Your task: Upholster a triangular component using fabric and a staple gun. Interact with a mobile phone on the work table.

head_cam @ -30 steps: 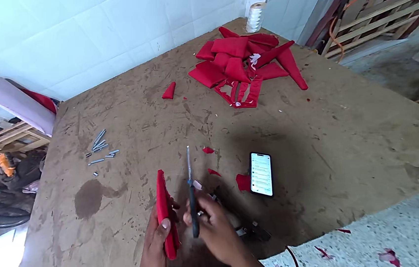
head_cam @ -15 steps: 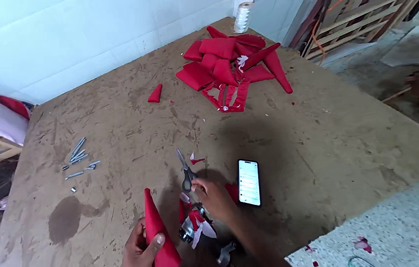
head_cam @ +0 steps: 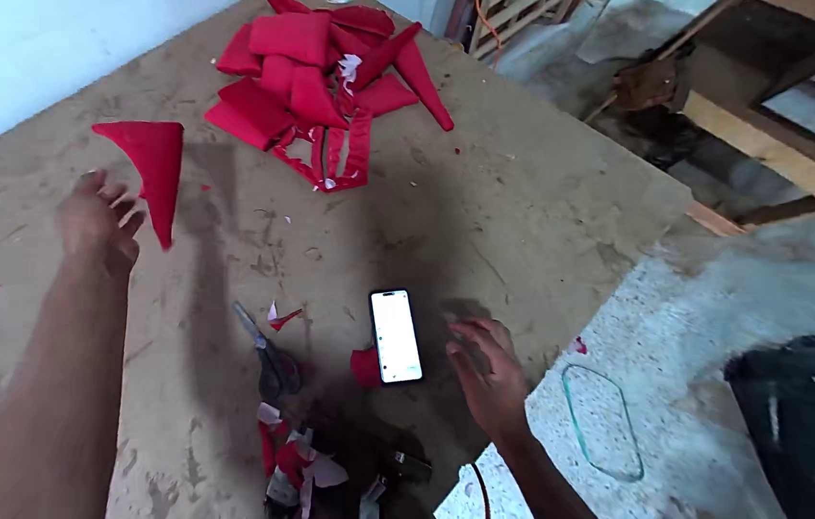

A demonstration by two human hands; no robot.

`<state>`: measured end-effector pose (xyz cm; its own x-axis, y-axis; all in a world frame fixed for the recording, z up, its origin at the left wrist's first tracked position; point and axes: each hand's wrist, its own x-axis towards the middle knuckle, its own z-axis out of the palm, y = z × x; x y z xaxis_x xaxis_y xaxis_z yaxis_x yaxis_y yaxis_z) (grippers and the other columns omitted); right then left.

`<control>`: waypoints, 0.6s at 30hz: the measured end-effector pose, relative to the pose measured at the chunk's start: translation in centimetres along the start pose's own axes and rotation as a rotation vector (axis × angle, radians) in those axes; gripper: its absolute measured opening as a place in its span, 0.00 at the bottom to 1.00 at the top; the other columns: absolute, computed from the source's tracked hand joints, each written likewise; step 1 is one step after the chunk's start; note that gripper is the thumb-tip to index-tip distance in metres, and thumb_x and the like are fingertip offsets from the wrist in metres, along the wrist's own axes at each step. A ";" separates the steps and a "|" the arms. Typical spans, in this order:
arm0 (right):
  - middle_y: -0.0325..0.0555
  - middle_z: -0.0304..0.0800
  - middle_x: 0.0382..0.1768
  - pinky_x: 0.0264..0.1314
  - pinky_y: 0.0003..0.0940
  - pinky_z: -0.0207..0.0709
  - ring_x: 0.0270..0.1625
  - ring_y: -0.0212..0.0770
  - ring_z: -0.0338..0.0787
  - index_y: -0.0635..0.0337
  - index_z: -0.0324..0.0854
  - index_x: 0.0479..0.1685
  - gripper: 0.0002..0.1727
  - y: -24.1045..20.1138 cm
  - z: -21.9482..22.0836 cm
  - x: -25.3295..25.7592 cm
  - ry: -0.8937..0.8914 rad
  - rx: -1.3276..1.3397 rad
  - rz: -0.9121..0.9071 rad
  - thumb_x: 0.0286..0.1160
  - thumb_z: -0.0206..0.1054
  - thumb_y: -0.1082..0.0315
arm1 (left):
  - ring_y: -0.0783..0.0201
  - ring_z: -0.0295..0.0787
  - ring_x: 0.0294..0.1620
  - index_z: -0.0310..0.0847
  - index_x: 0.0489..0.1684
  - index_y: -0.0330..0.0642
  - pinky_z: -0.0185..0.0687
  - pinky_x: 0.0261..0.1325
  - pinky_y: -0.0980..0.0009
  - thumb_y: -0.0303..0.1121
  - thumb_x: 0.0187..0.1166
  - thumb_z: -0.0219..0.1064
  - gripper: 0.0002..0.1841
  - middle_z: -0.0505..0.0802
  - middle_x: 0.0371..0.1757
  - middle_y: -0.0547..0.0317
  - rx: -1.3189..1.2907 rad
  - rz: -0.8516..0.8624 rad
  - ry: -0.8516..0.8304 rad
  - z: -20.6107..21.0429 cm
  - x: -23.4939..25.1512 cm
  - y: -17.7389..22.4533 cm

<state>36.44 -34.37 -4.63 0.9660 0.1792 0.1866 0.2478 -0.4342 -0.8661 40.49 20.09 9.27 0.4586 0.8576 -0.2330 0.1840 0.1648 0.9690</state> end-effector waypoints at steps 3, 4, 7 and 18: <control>0.44 0.78 0.77 0.82 0.54 0.73 0.84 0.49 0.71 0.44 0.92 0.59 0.19 1.2 2.7 0.1 -0.049 0.003 -0.008 0.79 0.66 0.48 | 0.64 0.88 0.55 0.74 0.72 0.51 0.83 0.56 0.62 0.49 0.88 0.53 0.21 0.88 0.57 0.63 -0.127 0.121 0.108 4.9 -1.6 -4.9; 0.42 0.76 0.79 0.85 0.55 0.70 0.88 0.49 0.66 0.41 0.91 0.60 0.18 1.5 3.6 0.1 -0.067 -0.027 -0.004 0.79 0.66 0.48 | 0.64 0.88 0.49 0.77 0.68 0.50 0.84 0.51 0.63 0.46 0.89 0.54 0.18 0.89 0.51 0.63 -0.164 0.172 0.093 7.0 -2.7 -7.0; 0.37 0.75 0.82 0.87 0.61 0.63 0.92 0.52 0.58 0.34 0.90 0.62 0.18 2.3 5.7 0.5 -0.105 -0.153 -0.058 0.77 0.64 0.49 | 0.64 0.88 0.41 0.79 0.60 0.44 0.86 0.43 0.65 0.40 0.91 0.52 0.14 0.90 0.42 0.62 -0.245 0.299 -0.096 13.6 -5.7 -12.1; 0.45 0.77 0.80 0.87 0.64 0.65 0.89 0.58 0.63 0.50 0.84 0.68 0.25 3.3 7.1 1.1 -0.052 -0.260 -0.046 0.72 0.59 0.55 | 0.66 0.78 0.21 0.83 0.44 0.28 0.78 0.25 0.70 0.22 0.84 0.55 0.10 0.85 0.26 0.58 -0.423 0.694 -0.351 29.1 -5.7 -20.2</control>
<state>37.83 -29.35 -10.55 0.9497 0.2463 0.1934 0.3089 -0.6355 -0.7076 59.41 -2.34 -11.38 0.6004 0.6441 0.4740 -0.5399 -0.1109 0.8344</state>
